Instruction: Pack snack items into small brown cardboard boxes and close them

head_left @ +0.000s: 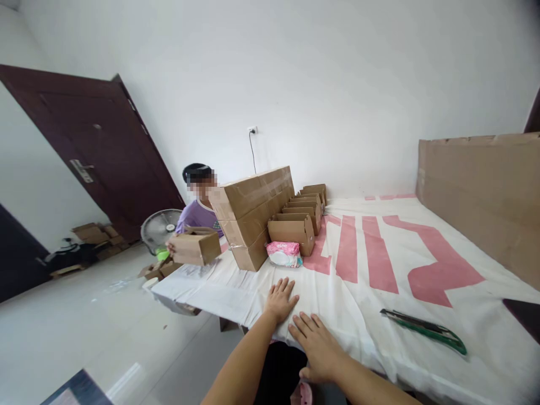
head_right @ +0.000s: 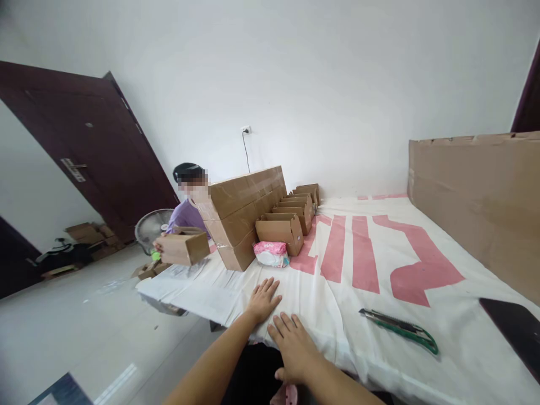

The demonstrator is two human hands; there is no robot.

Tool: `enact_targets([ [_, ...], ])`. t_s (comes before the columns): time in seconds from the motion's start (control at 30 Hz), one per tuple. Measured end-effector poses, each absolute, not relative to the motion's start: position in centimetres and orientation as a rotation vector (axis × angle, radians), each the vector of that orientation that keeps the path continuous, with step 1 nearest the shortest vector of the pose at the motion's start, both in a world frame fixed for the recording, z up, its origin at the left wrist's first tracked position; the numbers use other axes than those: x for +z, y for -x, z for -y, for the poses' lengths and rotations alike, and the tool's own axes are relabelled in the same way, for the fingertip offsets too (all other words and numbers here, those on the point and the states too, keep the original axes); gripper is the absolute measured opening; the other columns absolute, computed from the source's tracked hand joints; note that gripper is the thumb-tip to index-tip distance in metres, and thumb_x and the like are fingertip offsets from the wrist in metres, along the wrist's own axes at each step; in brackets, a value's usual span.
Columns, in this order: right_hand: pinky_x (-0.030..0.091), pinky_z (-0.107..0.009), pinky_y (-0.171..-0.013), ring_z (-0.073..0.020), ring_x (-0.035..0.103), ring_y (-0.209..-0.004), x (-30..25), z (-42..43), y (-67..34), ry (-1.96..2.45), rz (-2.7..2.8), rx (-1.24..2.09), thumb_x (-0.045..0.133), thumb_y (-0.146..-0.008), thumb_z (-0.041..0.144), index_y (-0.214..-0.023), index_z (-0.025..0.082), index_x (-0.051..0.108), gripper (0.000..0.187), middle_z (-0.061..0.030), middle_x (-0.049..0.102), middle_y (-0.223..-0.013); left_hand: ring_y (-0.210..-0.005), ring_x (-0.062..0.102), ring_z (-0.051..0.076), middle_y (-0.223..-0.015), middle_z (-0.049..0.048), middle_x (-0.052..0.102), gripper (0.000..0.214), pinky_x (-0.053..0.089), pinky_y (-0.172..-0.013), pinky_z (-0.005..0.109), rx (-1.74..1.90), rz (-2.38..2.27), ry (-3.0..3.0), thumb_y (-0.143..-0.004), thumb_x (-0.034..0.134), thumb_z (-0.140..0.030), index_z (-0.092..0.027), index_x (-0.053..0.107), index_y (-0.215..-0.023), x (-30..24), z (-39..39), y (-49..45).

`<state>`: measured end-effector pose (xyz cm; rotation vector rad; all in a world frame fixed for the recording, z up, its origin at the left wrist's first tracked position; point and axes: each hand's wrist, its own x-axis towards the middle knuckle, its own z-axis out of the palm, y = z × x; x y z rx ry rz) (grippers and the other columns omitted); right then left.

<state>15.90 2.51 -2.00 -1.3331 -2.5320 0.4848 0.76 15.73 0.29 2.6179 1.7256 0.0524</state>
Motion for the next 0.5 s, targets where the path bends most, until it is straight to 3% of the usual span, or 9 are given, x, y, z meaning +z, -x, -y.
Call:
enact_targets([
  [0.33, 0.003, -0.052, -0.120, -0.0324, 0.008, -0.149, -0.6, -2.0, -16.0, 1.379, 2.500, 0.558, 0.071, -0.068, 0.058, -0.153, 0.023, 0.024, 0.103, -0.0097, 0.015, -0.162, -0.148, 0.020, 0.028, -0.160, 0.0080, 0.026, 0.064, 0.019, -0.119, 0.048, 0.087, -1.703, -2.558, -0.091, 0.033, -0.051, -0.023, 0.035, -0.148, 0.5, -15.9, -1.3],
  [0.43, 0.006, -0.053, -0.120, -0.0329, 0.013, -0.149, -0.4, -1.8, -16.2, 1.380, 2.460, 0.591, 0.067, -0.073, 0.058, -0.150, 0.023, 0.032, 0.091, -0.0089, 0.022, -0.161, -0.147, 0.022, 0.032, -0.159, 0.0118, 0.028, 0.063, 0.021, -0.117, 0.053, 0.115, -1.722, -2.514, -0.091, 0.032, -0.048, -0.019, 0.038, -0.147, 0.4, -16.0, -1.8],
  [0.5, 0.017, -0.053, -0.119, -0.0328, 0.026, -0.145, -0.5, -2.4, -16.4, 1.402, 2.361, 0.587, 0.061, -0.080, 0.053, -0.144, 0.021, 0.043, 0.075, -0.0115, 0.036, -0.155, -0.148, 0.020, 0.033, -0.160, 0.0117, 0.027, 0.062, 0.019, -0.117, 0.055, 0.163, -1.733, -2.486, -0.091, 0.031, -0.047, -0.019, 0.038, -0.146, 0.2, -15.9, -2.0],
])
